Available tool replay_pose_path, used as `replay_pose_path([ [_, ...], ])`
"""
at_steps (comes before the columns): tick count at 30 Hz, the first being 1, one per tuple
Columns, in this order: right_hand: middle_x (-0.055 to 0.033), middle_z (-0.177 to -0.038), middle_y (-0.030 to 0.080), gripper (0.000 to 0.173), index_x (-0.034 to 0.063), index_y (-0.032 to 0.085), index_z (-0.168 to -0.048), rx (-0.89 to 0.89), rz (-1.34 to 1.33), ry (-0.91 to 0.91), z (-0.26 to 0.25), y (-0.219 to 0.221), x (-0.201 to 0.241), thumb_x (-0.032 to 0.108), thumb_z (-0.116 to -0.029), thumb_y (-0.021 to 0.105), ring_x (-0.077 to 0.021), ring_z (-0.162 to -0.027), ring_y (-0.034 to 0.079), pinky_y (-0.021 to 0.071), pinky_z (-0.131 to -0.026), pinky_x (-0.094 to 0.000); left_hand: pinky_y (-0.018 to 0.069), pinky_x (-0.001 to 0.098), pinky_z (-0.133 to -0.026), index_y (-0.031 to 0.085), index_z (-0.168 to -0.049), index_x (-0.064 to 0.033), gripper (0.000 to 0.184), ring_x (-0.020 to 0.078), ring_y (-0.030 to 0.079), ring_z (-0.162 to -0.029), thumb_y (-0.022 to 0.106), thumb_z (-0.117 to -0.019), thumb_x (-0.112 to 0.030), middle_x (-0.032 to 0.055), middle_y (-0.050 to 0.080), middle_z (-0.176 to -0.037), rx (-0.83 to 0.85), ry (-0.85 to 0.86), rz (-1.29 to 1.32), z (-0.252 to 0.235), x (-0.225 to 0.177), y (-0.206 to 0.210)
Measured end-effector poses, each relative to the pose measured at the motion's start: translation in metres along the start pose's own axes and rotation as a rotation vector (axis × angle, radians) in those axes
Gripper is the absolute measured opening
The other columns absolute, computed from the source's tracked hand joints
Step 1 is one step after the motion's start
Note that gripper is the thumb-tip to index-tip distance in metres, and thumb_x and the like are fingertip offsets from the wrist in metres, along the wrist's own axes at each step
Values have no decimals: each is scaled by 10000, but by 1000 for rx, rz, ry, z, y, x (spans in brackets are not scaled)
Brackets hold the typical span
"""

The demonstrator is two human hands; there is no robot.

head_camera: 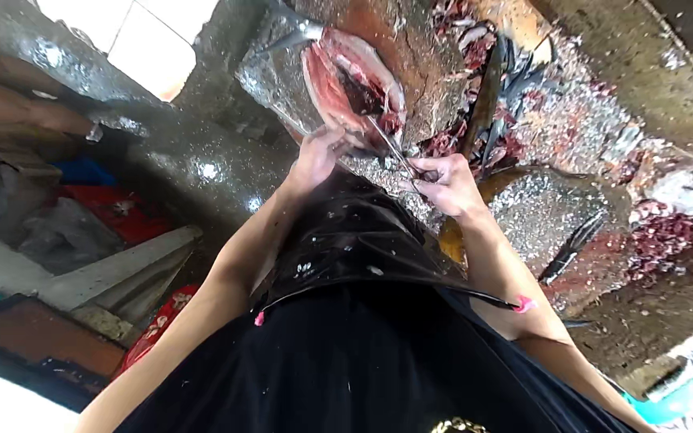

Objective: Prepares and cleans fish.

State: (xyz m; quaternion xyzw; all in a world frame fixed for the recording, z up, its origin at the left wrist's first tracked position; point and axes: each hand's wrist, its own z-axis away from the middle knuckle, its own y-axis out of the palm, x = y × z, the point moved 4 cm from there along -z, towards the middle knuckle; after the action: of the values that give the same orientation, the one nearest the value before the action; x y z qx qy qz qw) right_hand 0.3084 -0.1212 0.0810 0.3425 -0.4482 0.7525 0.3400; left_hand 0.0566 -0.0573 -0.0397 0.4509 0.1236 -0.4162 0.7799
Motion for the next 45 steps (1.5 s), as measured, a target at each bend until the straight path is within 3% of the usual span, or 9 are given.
replay_pose_path([
  [3,-62,-891,751,437,139,734,-1290,75,9,-11,8,3,1,105,-857,778,-143,-619,640,563,-575,-349,592,444,-925,572,-1234,27,238,252,703,-959,563,-996,24,140,688,-1064,46,24,15,-4,-1,3],
  [7,-40,-951,776,404,111,766,-1217,153,-28,20,-13,13,-17,191,-821,783,-103,-783,701,592,-779,-389,596,453,-909,583,-1214,39,244,264,703,-972,570,-972,62,157,692,-1076,59,61,-30,-1,-1,2],
  [12,-60,-1011,778,400,53,737,-1231,181,-177,16,-25,25,-27,135,-842,781,-80,-857,731,617,-830,-297,596,444,-916,583,-1230,47,260,263,706,-971,553,-972,69,161,694,-1084,85,78,-48,1,-2,2],
  [16,-83,-1025,784,420,79,736,-1260,198,-55,63,-35,37,-25,150,-852,805,-131,-857,749,623,-850,-364,591,457,-936,583,-1238,50,253,274,704,-997,558,-987,54,168,693,-1103,91,71,-44,3,1,3],
  [19,-69,-980,781,415,120,743,-1266,91,61,-5,-37,43,-18,201,-861,787,-150,-809,730,605,-814,-435,602,466,-912,594,-1209,53,289,286,710,-976,627,-923,84,175,700,-1076,109,86,-92,4,0,4],
  [23,-60,-952,757,381,66,736,-1221,-115,-77,-192,-32,41,-14,208,-869,760,-105,-744,690,608,-719,-336,613,466,-881,593,-1254,54,534,284,708,-1012,731,-744,134,189,709,-1121,32,118,-287,-3,0,-2],
  [27,-32,-870,743,263,31,748,-1127,-56,-260,-67,-21,23,-22,133,-885,726,-64,-652,642,568,-619,-267,636,451,-809,602,-1212,60,300,278,731,-882,657,-921,16,180,715,-1041,-128,42,-316,-1,3,5],
  [31,-40,-836,720,246,37,763,-1077,83,-523,142,4,16,-19,119,-971,557,-71,-551,540,448,-476,-221,644,488,-823,581,-1252,67,431,320,737,-937,676,-835,124,211,711,-1102,-73,48,-335,7,15,10],
  [45,18,-733,667,269,90,769,-946,164,-650,366,9,23,-23,245,-1007,558,-38,-505,501,411,-449,-184,618,501,-889,554,-1298,63,579,320,711,-1040,719,-750,157,215,702,-1147,19,169,-253,1,17,4],
])
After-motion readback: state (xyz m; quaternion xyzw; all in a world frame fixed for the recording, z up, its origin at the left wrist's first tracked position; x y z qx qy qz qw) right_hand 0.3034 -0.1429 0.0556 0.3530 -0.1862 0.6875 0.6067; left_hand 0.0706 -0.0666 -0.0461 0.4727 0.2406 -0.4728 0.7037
